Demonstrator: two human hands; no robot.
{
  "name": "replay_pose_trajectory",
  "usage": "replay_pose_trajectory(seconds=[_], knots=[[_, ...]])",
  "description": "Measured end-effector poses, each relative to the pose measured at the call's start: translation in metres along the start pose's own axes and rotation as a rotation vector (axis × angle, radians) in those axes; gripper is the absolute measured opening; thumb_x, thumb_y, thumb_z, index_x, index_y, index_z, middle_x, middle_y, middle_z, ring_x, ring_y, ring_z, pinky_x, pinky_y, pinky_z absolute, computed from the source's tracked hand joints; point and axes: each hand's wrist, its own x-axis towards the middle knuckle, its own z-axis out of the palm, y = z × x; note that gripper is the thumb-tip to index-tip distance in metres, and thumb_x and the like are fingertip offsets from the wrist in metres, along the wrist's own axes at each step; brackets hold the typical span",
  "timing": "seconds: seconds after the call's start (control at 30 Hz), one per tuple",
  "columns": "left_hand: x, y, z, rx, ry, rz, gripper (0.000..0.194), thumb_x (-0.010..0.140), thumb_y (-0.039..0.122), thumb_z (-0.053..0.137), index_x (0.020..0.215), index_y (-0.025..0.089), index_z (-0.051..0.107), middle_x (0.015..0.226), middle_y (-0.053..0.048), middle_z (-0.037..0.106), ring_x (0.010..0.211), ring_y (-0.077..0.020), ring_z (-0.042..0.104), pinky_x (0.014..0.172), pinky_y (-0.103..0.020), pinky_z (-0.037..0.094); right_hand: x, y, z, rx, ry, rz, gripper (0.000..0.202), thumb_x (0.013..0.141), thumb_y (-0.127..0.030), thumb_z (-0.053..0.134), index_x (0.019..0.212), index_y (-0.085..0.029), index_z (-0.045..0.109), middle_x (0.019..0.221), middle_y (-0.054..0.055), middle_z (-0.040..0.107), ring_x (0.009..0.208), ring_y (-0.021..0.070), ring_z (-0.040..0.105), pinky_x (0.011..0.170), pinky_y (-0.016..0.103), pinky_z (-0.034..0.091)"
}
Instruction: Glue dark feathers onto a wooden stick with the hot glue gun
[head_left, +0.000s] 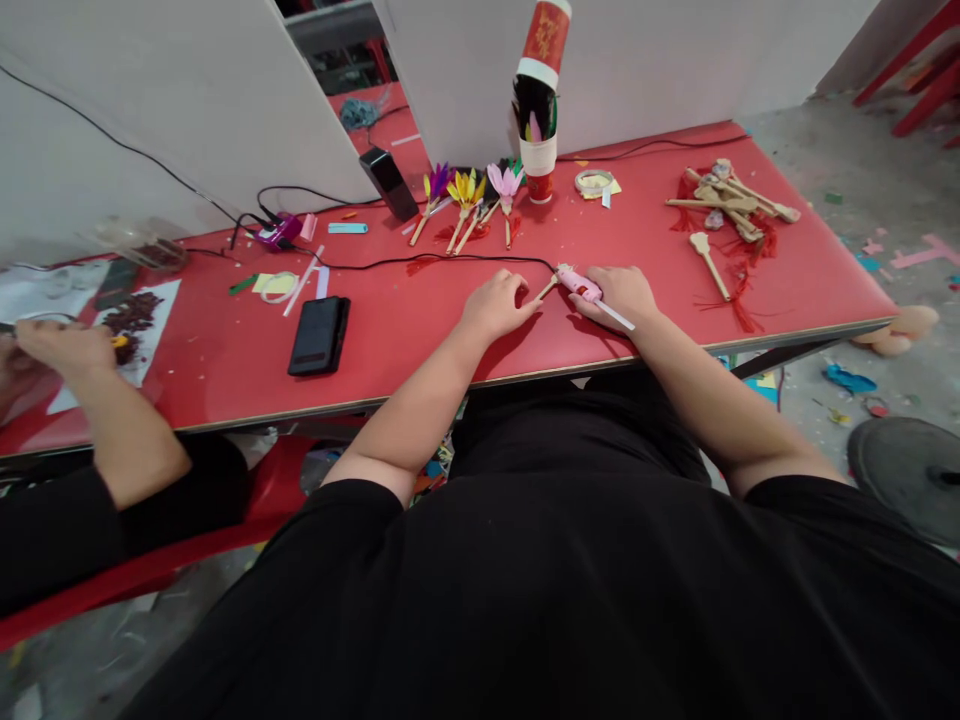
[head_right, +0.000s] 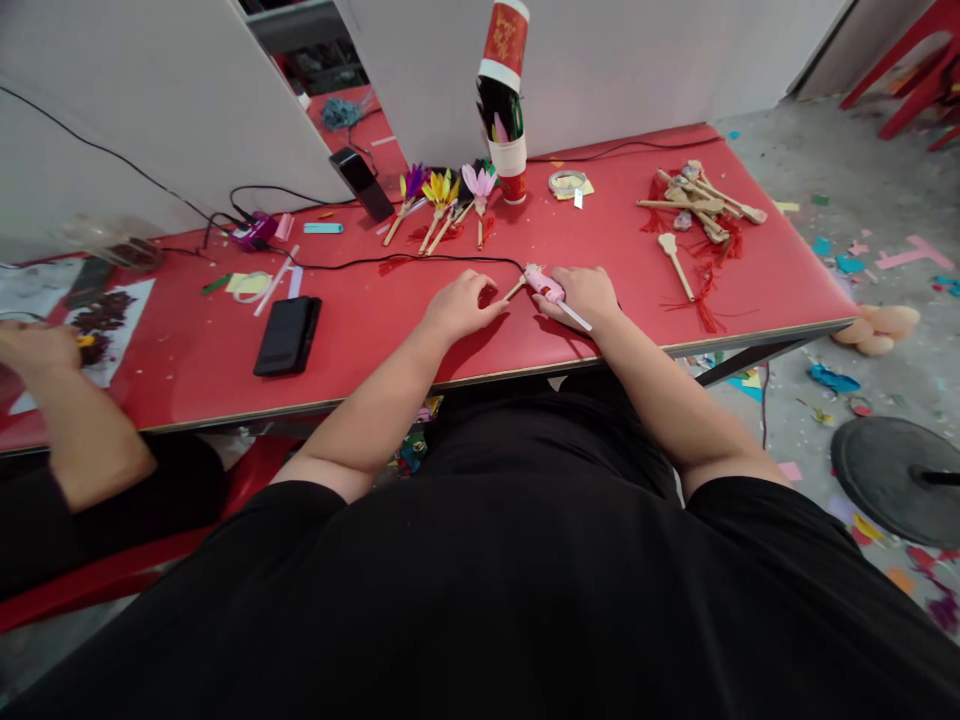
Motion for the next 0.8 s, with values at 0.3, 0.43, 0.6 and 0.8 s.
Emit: replay_pose_trajectory(seconds=[0.3, 0.43, 0.6, 0.8], knots=[[0.016, 0.037, 0.012, 0.137, -0.072, -0.061, 0.03, 0.12, 0.052, 0.07, 0.125, 0.024, 0.081, 0.133, -0.023, 0.089, 0.128, -0.0439, 0.083, 0.106, -0.052, 0.063, -0.002, -0.001, -0.003, -0.024, -0.008, 0.001, 0.052, 0.12, -0.067, 0.058, 0.126, -0.02, 0.08, 0.13, 0.022, 0.092, 0.118, 0.0428, 0.084, 0.093, 0.046, 0.045], [0.017, 0.045, 0.013, 0.2, -0.056, -0.069, 0.034, 0.125, 0.043, 0.058, 0.137, 0.021, 0.081, 0.145, -0.023, 0.088, 0.137, -0.0425, 0.083, 0.112, -0.05, 0.063, -0.003, -0.004, -0.006, -0.05, -0.018, 0.013, 0.046, 0.119, -0.057, 0.06, 0.13, -0.018, 0.08, 0.132, 0.022, 0.092, 0.12, 0.0424, 0.085, 0.094, 0.046, 0.044], [0.015, 0.041, 0.016, 0.159, 0.015, -0.134, 0.032, 0.126, 0.043, 0.059, 0.137, 0.022, 0.081, 0.138, -0.021, 0.091, 0.133, -0.0412, 0.085, 0.106, -0.047, 0.062, -0.003, -0.003, -0.003, -0.023, 0.002, 0.014, 0.045, 0.118, -0.058, 0.062, 0.13, -0.019, 0.08, 0.129, 0.022, 0.092, 0.12, 0.0428, 0.085, 0.09, 0.045, 0.042], [0.017, 0.025, 0.028, -0.054, 0.099, -0.038, 0.038, 0.131, 0.046, 0.05, 0.123, 0.024, 0.081, 0.125, -0.016, 0.093, 0.125, -0.0372, 0.085, 0.097, -0.042, 0.058, -0.002, 0.001, 0.003, 0.048, 0.059, -0.002, 0.046, 0.116, -0.061, 0.065, 0.124, -0.019, 0.079, 0.125, 0.022, 0.091, 0.114, 0.0417, 0.085, 0.086, 0.043, 0.042]])
